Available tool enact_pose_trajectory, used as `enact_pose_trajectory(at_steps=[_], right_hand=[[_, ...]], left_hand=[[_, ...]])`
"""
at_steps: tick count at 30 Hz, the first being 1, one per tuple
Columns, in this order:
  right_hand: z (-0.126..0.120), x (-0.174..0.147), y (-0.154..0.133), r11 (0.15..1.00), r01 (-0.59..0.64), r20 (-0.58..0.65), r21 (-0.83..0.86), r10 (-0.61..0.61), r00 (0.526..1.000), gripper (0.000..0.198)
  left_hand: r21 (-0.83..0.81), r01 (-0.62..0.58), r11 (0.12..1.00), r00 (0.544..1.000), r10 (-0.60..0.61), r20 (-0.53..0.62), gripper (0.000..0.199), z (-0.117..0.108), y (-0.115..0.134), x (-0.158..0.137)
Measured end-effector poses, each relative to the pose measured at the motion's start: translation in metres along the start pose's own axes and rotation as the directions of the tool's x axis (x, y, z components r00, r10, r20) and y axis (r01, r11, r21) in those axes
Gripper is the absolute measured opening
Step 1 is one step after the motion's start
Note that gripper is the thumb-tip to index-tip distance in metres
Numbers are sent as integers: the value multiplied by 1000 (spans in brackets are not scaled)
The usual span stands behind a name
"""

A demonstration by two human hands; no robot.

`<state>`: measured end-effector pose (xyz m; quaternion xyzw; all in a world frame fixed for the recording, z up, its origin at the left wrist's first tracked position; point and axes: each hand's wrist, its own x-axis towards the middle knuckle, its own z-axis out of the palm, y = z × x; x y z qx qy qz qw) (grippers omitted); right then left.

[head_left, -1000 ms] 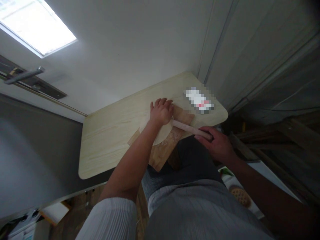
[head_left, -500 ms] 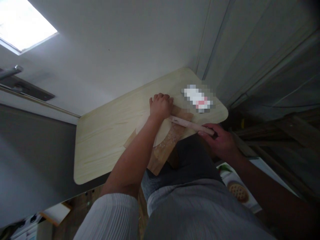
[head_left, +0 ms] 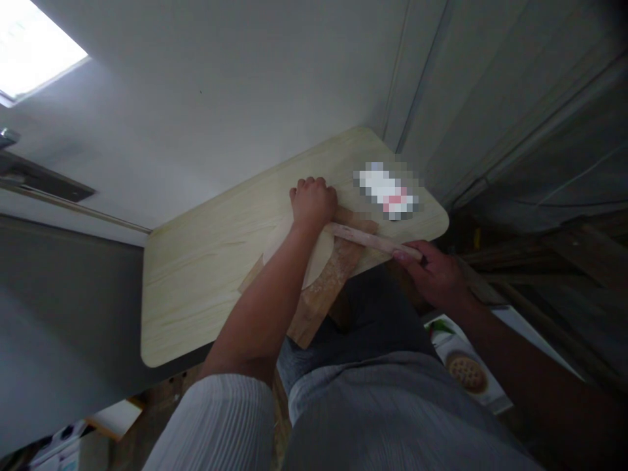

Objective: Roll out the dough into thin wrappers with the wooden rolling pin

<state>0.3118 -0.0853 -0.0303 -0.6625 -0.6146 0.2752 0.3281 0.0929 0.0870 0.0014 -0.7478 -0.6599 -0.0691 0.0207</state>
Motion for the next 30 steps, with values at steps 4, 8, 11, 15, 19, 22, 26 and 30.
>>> enact_pose_trajectory(at_steps=[4, 8, 11, 15, 19, 22, 26, 30], right_hand=[[-1, 3, 0, 999, -26, 2, 24, 26, 1000, 38], [-1, 6, 1, 998, -22, -19, 53, 23, 1000, 38], [-1, 8, 2, 997, -31, -17, 76, 32, 999, 39], [-1, 10, 2, 995, -30, -29, 98, 33, 999, 39], [0, 9, 2, 998, -23, -19, 66, 24, 1000, 42], [1, 9, -2, 999, -28, -20, 17, 28, 999, 44], [-1, 12, -9, 998, 18, 56, -54, -15, 998, 36], [0, 14, -13, 986, 64, 172, -154, -37, 984, 31]], left_hand=[[8, 14, 1000, 1000, -14, 8, 36, 3, 3, 5], [22, 21, 1000, 1000, -21, -18, 37, 4, 7, 10], [36, 24, 999, 999, -23, -25, 38, 4, 9, 13], [36, 13, 999, 999, -11, -48, 39, 4, 9, 16], [-9, -16, 1000, 998, 15, -62, 38, 8, 10, 22], [-99, -63, 993, 989, 49, -137, 36, 10, 16, 32], [-272, -203, 941, 939, 108, -326, 34, 2, 27, 45], [-418, -304, 856, 872, 74, -483, 30, -20, 11, 30]])
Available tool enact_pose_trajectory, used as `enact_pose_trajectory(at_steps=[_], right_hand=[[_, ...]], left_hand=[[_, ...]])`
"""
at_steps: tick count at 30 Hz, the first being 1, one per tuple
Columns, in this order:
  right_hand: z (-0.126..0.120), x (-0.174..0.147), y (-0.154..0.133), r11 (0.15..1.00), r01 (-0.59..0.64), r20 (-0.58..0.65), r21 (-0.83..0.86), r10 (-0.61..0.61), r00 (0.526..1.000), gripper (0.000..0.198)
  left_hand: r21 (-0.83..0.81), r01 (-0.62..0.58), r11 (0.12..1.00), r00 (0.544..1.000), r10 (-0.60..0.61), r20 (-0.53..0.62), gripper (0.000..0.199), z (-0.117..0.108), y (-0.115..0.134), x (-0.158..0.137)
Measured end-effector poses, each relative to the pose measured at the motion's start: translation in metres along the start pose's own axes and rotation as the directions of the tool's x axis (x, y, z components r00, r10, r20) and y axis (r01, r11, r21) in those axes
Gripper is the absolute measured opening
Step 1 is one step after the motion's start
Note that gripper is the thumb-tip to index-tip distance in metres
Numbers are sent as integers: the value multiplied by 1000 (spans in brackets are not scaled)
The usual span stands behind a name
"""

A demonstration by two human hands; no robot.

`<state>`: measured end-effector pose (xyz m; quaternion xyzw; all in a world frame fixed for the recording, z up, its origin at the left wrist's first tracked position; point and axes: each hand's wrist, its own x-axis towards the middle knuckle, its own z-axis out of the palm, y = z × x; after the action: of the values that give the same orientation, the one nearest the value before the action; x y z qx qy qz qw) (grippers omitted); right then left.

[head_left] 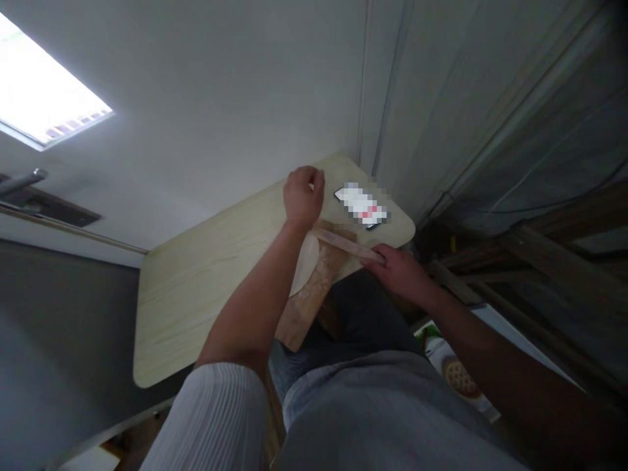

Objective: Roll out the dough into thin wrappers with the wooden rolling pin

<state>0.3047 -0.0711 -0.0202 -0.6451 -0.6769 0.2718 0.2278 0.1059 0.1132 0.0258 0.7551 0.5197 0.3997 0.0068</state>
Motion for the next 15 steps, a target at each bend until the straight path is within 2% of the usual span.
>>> enact_pose_trajectory(at_steps=[2, 4, 6, 8, 11, 15], right_hand=[[4, -2, 2, 1000, -12, -2, 19, 12, 1000, 32], [9, -7, 5, 995, -32, -17, 92, 34, 999, 34], [16, -14, 9, 980, -65, -15, 188, 69, 997, 37], [22, -20, 12, 951, -108, 5, 288, 112, 994, 38], [26, -25, 12, 911, -143, 41, 387, 138, 990, 36], [26, -28, 4, 920, -155, 42, 361, 150, 988, 33]], left_hand=[[20, 55, 998, 998, -55, 14, 27, -27, -10, -16], [113, 213, 970, 974, -220, 56, 26, -56, -26, -40], [207, 408, 890, 894, -435, 111, 32, -82, -45, -67], [212, 558, 802, 783, -594, 185, 34, -99, -61, -91], [163, 638, 753, 713, -657, 246, 26, -107, -76, -112], [55, 690, 721, 694, -682, 231, 23, -105, -81, -111]])
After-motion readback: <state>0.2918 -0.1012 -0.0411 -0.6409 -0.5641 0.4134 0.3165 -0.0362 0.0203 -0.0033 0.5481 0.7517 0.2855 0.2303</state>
